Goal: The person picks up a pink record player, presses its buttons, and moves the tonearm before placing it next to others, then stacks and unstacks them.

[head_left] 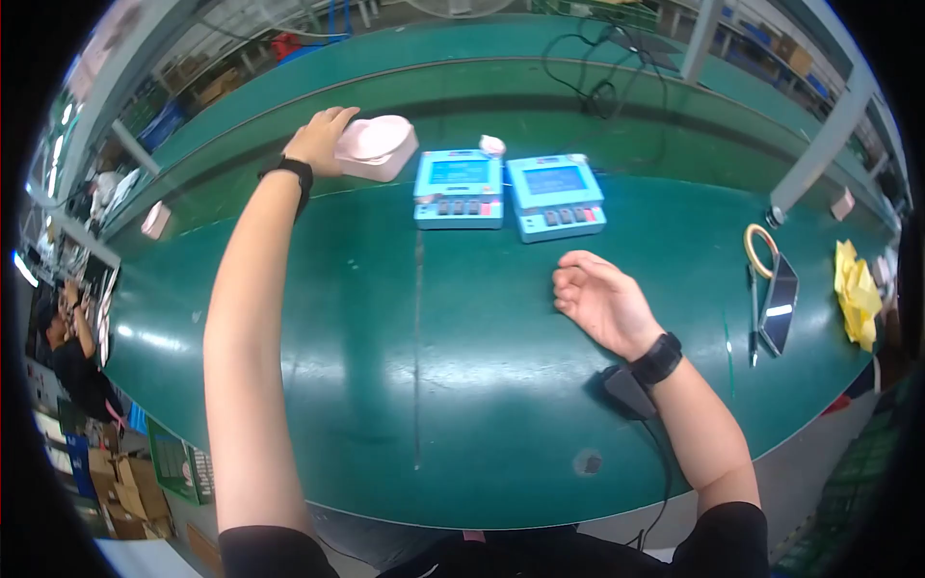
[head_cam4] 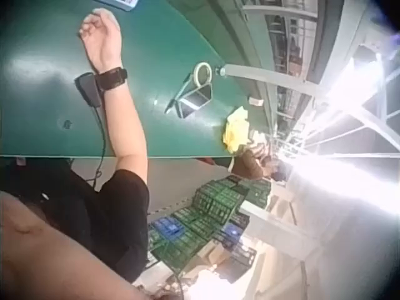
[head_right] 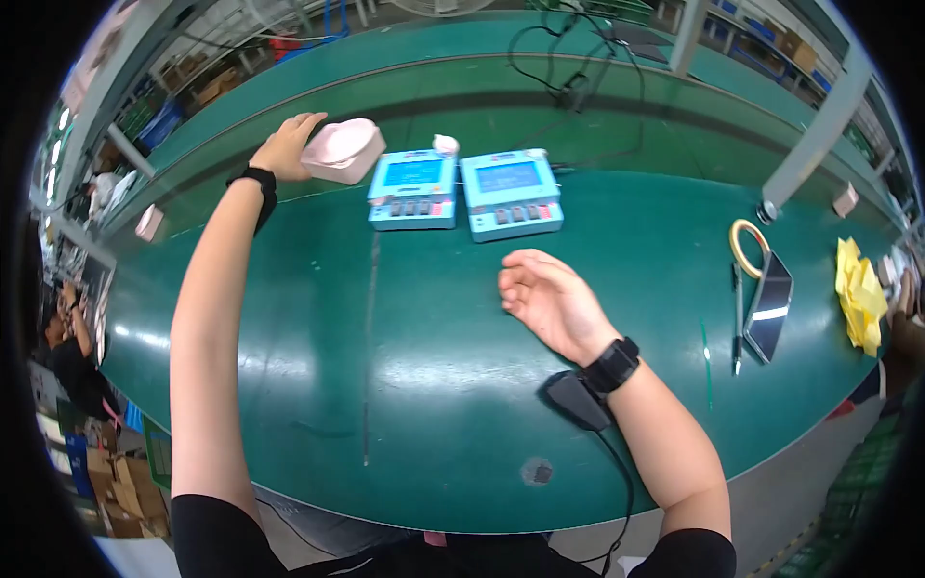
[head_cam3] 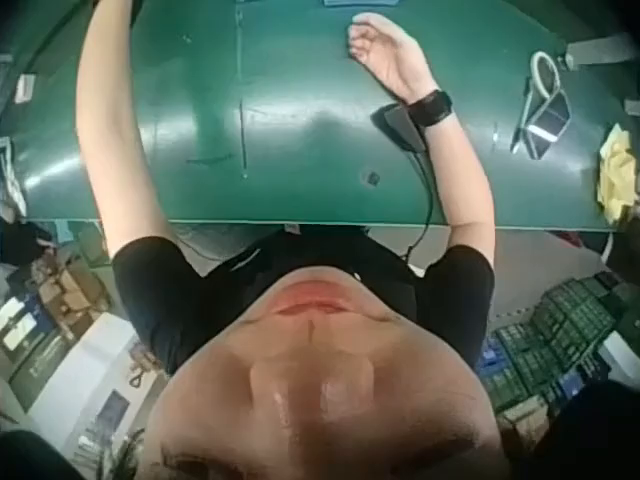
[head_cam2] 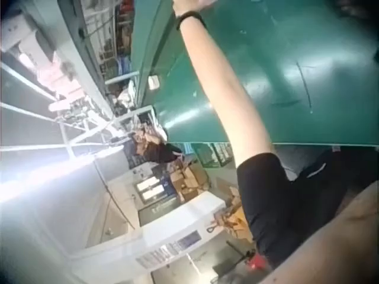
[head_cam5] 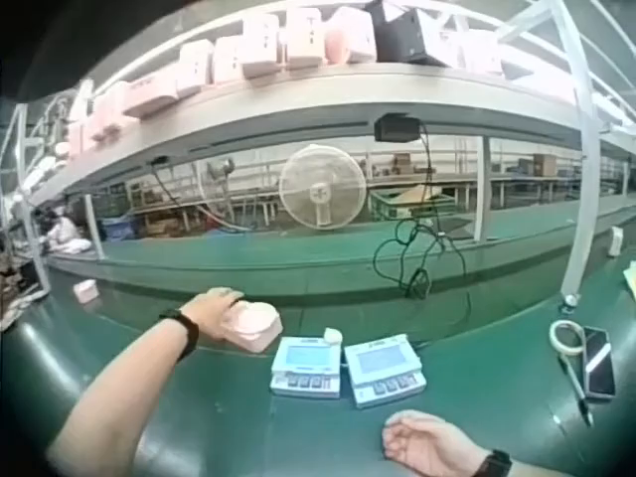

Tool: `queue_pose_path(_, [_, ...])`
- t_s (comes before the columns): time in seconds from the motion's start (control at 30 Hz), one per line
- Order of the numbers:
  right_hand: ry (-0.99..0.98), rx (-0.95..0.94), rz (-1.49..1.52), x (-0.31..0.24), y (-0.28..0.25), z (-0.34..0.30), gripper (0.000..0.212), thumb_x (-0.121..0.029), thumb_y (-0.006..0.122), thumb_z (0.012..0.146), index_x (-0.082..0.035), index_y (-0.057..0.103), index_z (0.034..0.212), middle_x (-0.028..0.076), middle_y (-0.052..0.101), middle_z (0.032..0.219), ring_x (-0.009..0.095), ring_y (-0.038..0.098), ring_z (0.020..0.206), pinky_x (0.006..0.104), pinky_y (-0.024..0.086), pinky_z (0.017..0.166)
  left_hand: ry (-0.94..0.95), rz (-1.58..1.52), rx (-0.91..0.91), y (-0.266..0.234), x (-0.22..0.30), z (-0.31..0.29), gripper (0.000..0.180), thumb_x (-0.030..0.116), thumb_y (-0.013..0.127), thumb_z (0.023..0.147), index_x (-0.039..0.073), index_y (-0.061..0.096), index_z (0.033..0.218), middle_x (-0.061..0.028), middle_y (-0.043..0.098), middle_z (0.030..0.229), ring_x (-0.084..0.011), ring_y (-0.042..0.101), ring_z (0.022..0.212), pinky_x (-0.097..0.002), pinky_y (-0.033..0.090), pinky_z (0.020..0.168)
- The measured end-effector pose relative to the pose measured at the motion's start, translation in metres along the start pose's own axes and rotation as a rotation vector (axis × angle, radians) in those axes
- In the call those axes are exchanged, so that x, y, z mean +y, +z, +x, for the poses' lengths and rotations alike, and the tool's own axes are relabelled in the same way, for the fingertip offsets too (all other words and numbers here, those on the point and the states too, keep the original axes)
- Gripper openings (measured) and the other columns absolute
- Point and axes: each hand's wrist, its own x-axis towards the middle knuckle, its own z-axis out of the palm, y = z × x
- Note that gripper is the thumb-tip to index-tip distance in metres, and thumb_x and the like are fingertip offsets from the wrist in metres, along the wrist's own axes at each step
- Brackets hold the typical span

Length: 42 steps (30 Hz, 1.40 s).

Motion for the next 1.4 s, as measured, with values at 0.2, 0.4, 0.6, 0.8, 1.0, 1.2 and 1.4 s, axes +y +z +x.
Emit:
queue_pose_path(0.2, [-0.011, 0.061, -0.026, -0.007, 0.003, -0.001, 0.018, -0.018, 0.048, 0.095, -0.003, 0.055, 0.102, 0.009, 0.061, 0.088, 0.016, 0.057, 0.079, 0.029, 0.048, 0.074, 0.221, 0.148, -0.297, -0.005, 0.067, 0.057, 0.098, 0.008, 0.077, 0.05, 0.016, 0.032, 0.137, -0.0138, 0.047, 0.132, -0.0323, 0.046, 0.122, -0.0419, 0.044, 0.097])
queue_pose_path(0.4, [0.006, 0.042, 0.01, -0.006, 0.001, -0.004, 0.017, -0.018, 0.048, 0.095, -0.003, 0.055, 0.102, 0.009, 0.061, 0.089, 0.016, 0.058, 0.078, 0.0286, 0.048, 0.074, 0.176, 0.188, -0.208, -0.023, 0.07, 0.036, 0.093, 0.014, 0.077, 0.051, 0.016, 0.035, 0.134, -0.016, 0.053, 0.122, -0.0355, 0.056, 0.107, -0.043, 0.048, 0.091])
queue_pose_path(0.6, [-0.003, 0.043, -0.022, -0.004, 0.001, -0.002, 0.017, -0.017, 0.049, 0.095, -0.003, 0.055, 0.102, 0.009, 0.06, 0.089, 0.016, 0.058, 0.079, 0.028, 0.049, 0.075, 0.025, -0.03, 0.292, -0.068, 0.055, -0.046, 0.09, 0.029, 0.077, 0.051, 0.01, 0.039, 0.131, -0.0217, 0.055, 0.115, -0.038, 0.058, 0.101, -0.0414, 0.05, 0.085])
queue_pose_path(0.8, [-0.007, 0.049, -0.078, -0.01, 0.0, -0.006, 0.017, -0.016, 0.049, 0.095, -0.002, 0.055, 0.102, 0.009, 0.06, 0.089, 0.015, 0.058, 0.081, 0.0275, 0.049, 0.076, -0.063, -0.385, -0.25, -0.112, 0.127, -0.143, 0.086, 0.039, 0.078, 0.049, -0.004, 0.05, 0.117, -0.0245, 0.062, 0.104, -0.0381, 0.062, 0.092, -0.0387, 0.049, 0.081])
queue_pose_path(1.0, [-0.031, 0.061, -0.123, -0.005, 0.006, -0.004, 0.018, -0.017, 0.05, 0.094, -0.001, 0.055, 0.102, 0.01, 0.061, 0.089, 0.015, 0.058, 0.08, 0.0273, 0.049, 0.076, -0.01, -0.149, -0.285, -0.084, 0.175, -0.176, 0.087, 0.056, 0.076, 0.054, -0.006, 0.053, 0.111, -0.0236, 0.064, 0.089, -0.0392, 0.064, 0.082, -0.0388, 0.051, 0.075])
queue_pose_path(1.2, [-0.017, 0.043, -0.181, -0.007, 0.008, -0.01, 0.017, -0.016, 0.049, 0.095, -0.001, 0.054, 0.102, 0.01, 0.061, 0.088, 0.015, 0.058, 0.08, 0.0273, 0.049, 0.075, -0.124, -0.534, -0.36, -0.065, 0.186, -0.161, 0.073, 0.049, 0.067, 0.076, -0.005, 0.05, 0.122, -0.018, 0.064, 0.084, -0.028, 0.064, 0.075, -0.0342, 0.052, 0.071])
queue_pose_path(1.4, [0.266, -0.177, -0.427, -0.008, 0.021, -0.021, 0.026, -0.018, 0.061, 0.088, -0.002, 0.051, 0.106, 0.009, 0.059, 0.093, 0.013, 0.056, 0.083, 0.0252, 0.049, 0.069, -0.067, -1.095, -0.672, -0.039, 0.158, -0.156, 0.056, 0.028, 0.062, 0.088, -0.001, 0.043, 0.132, -0.0081, 0.063, 0.083, -0.0104, 0.06, 0.069, -0.0238, 0.048, 0.061])
